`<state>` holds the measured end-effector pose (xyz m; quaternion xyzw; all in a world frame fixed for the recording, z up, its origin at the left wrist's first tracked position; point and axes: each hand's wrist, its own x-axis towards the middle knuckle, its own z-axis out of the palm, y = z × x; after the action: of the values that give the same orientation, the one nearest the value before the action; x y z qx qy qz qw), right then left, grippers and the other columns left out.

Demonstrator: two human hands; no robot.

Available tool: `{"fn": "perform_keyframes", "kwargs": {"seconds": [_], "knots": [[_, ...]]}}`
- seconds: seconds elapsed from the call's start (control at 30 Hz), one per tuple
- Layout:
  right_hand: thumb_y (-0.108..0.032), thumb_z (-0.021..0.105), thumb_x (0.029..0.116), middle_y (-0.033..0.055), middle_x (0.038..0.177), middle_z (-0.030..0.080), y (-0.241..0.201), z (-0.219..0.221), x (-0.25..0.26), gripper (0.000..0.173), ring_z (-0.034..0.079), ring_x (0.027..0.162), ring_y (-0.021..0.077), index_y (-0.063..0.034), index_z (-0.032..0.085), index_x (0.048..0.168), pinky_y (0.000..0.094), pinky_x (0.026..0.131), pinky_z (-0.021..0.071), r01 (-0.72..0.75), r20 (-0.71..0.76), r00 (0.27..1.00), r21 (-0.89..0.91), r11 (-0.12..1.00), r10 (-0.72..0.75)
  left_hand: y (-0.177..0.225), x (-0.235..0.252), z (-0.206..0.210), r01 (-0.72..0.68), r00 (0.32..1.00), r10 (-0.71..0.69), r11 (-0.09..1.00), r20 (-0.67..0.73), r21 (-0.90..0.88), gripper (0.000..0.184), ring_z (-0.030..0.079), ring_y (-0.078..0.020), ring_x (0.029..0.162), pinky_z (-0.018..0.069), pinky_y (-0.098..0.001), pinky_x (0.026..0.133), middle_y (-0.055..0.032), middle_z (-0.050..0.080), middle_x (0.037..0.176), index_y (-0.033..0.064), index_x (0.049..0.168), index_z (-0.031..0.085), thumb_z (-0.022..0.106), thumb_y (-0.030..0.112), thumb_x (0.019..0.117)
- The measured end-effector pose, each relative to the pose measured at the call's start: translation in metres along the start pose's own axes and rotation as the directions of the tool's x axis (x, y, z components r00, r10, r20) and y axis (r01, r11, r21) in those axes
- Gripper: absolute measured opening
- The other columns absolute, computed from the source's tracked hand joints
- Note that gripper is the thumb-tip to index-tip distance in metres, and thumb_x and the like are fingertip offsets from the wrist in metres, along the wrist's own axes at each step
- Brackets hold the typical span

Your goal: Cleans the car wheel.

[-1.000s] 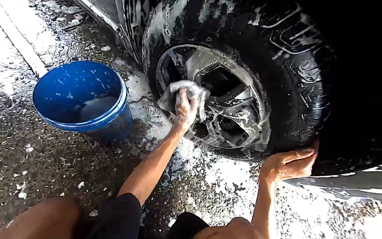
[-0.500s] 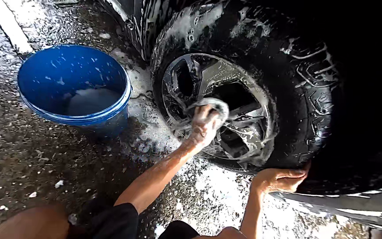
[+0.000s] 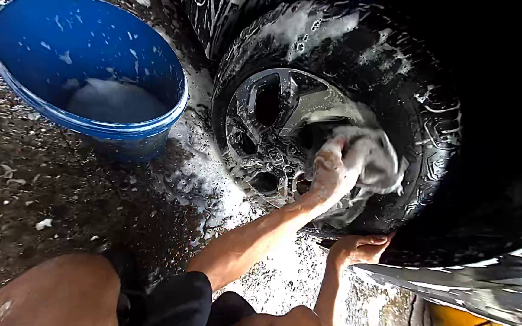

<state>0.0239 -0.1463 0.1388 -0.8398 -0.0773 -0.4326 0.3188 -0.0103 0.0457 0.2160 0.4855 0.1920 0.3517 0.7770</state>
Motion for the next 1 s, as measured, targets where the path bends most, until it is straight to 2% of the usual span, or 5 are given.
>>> {"fn": "perform_keyframes", "kwargs": {"seconds": [0.3,0.43,0.53,0.6,1.0], "knots": [[-0.012,0.034,0.1097,0.0284,0.143,0.057,0.006,-0.019,0.002,0.045,0.057,0.134,0.0368,0.0110,0.045,0.147,0.0398,0.116,0.0397,0.114,0.160,0.982,-0.074,0.991,-0.101,-0.011,0.044,-0.044,0.389,0.835,-0.546,0.492,0.072,-0.779,0.028,0.063,-0.0179,0.083,0.0562,-0.0398,0.072,-0.0068,0.064,0.095,0.0099,0.113,0.063,0.052,0.034,0.1060],[-0.009,0.039,0.1077,0.0347,0.141,0.055,0.007,-0.041,0.016,0.046,0.056,0.132,0.0448,0.0156,0.043,0.146,0.0479,0.116,0.0395,0.276,0.357,0.907,-0.108,0.955,-0.222,-0.011,0.010,-0.072,0.225,0.940,-0.330,0.793,-0.088,-0.566,0.033,0.050,-0.0106,0.051,0.0453,-0.0281,0.045,-0.0012,0.055,0.068,0.0128,0.100,0.064,0.049,0.041,0.1076],[-0.011,0.041,0.1074,0.0369,0.138,0.056,0.008,-0.055,0.029,0.046,0.058,0.129,0.0479,0.0164,0.044,0.145,0.0523,0.113,0.0413,0.401,0.446,0.838,-0.111,0.909,-0.315,0.003,0.033,-0.080,-0.089,0.972,0.029,0.964,-0.234,-0.249,0.027,0.065,-0.0093,0.083,0.0572,-0.0274,0.073,-0.0059,0.069,0.099,0.0055,0.120,0.068,0.057,0.024,0.1051],[-0.011,0.042,0.1065,0.0370,0.140,0.054,-0.003,-0.066,0.040,0.048,0.058,0.130,0.0481,0.0158,0.042,0.146,0.0515,0.113,0.0424,0.497,0.465,0.786,-0.080,0.864,-0.408,-0.011,0.070,-0.087,-0.356,0.895,0.382,0.923,-0.231,0.148,0.029,0.059,-0.0255,0.126,0.0486,-0.0392,0.108,-0.0191,0.063,0.133,-0.0006,0.115,0.072,0.069,0.019,0.0942],[-0.017,0.027,0.1101,0.0277,0.153,0.046,-0.044,-0.015,0.058,0.052,0.050,0.141,0.0371,0.0082,0.032,0.155,0.0417,0.118,0.0372,0.338,0.244,0.919,-0.084,0.937,-0.310,-0.035,0.123,-0.124,-0.545,0.735,0.666,0.693,-0.129,0.472,0.017,0.060,-0.0384,0.118,0.0477,-0.0497,0.104,-0.0230,0.067,0.119,0.0067,0.099,0.079,0.066,0.013,0.0904]]}}
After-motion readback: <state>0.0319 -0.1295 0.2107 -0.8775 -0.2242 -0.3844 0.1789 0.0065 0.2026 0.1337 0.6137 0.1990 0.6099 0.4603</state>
